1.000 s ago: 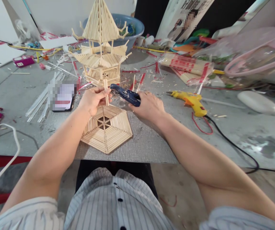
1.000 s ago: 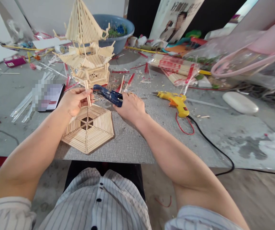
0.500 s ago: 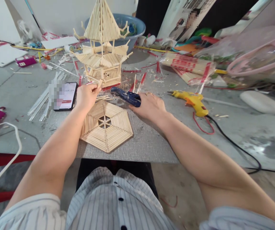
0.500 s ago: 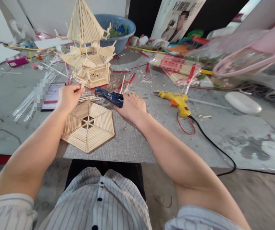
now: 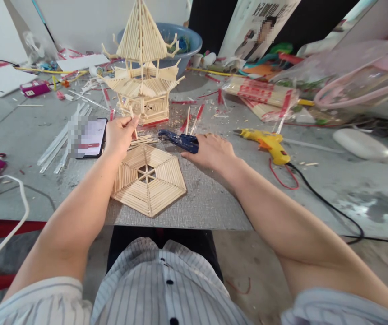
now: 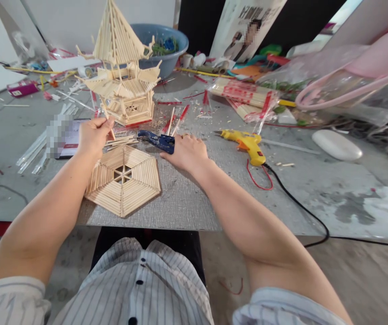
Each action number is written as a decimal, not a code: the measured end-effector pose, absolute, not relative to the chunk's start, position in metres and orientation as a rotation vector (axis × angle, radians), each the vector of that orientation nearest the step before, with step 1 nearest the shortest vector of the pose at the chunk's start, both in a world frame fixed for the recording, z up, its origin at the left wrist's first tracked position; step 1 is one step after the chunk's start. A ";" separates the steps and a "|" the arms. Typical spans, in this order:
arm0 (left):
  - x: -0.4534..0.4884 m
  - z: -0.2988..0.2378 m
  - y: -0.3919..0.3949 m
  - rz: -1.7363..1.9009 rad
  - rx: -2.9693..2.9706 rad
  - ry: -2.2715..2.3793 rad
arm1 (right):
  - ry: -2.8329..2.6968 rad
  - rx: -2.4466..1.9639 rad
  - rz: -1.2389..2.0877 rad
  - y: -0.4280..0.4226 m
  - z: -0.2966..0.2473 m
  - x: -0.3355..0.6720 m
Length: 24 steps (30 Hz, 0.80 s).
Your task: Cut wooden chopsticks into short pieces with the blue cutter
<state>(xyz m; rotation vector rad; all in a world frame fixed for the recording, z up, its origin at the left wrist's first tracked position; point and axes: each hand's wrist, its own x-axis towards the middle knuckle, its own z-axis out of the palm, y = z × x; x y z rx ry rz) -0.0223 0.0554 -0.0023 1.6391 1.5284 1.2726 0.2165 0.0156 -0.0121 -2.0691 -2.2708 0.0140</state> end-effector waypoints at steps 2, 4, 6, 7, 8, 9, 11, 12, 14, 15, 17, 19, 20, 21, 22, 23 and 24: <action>-0.018 -0.005 0.055 1.322 1.555 1.494 | -2.301 -2.053 -0.022 0.012 -0.013 0.214; -0.013 -0.007 0.053 1.328 1.531 1.473 | -2.340 -2.033 -0.055 0.008 -0.014 0.211; -0.010 -0.008 0.051 1.303 1.535 1.450 | -2.383 -2.019 -0.070 0.005 -0.016 0.208; -0.010 -0.009 0.051 1.294 1.543 1.442 | -2.398 -2.017 -0.069 0.004 -0.016 0.208; -0.010 -0.011 0.051 1.283 1.557 1.438 | -2.409 -2.014 -0.062 0.004 -0.016 0.208; -0.011 -0.012 0.051 1.270 1.574 1.435 | -2.416 -2.008 -0.052 0.004 -0.015 0.208; -0.013 -0.016 0.053 1.229 1.610 1.428 | -2.431 -2.003 0.004 0.005 -0.011 0.211; -0.014 -0.017 0.053 1.204 1.631 1.422 | -2.440 -2.010 0.055 0.006 -0.008 0.212; -0.015 -0.020 0.054 1.162 1.659 1.399 | -2.440 -2.019 0.148 0.009 -0.002 0.215; -0.014 -0.021 0.053 1.150 1.663 1.386 | -2.425 -2.000 0.168 0.011 -0.001 0.216; -0.012 -0.021 0.052 1.143 1.646 1.367 | -2.393 -1.891 0.143 0.015 -0.003 0.216; -0.007 -0.019 0.048 1.105 1.602 1.344 | -2.391 -1.770 0.110 0.019 -0.010 0.215; -0.005 -0.017 0.046 1.062 1.581 1.323 | -2.401 -1.743 0.112 0.021 -0.015 0.214; -0.002 -0.016 0.044 1.007 1.566 1.295 | -2.409 -1.744 0.121 0.022 -0.019 0.213; 0.000 -0.014 0.042 0.946 1.557 1.262 | -2.406 -1.768 0.133 0.024 -0.023 0.213; 0.002 -0.012 0.040 0.893 1.554 1.231 | -2.395 -1.802 0.144 0.025 -0.027 0.214; 0.003 -0.010 0.038 0.853 1.552 1.209 | -2.374 -1.842 0.151 0.026 -0.029 0.214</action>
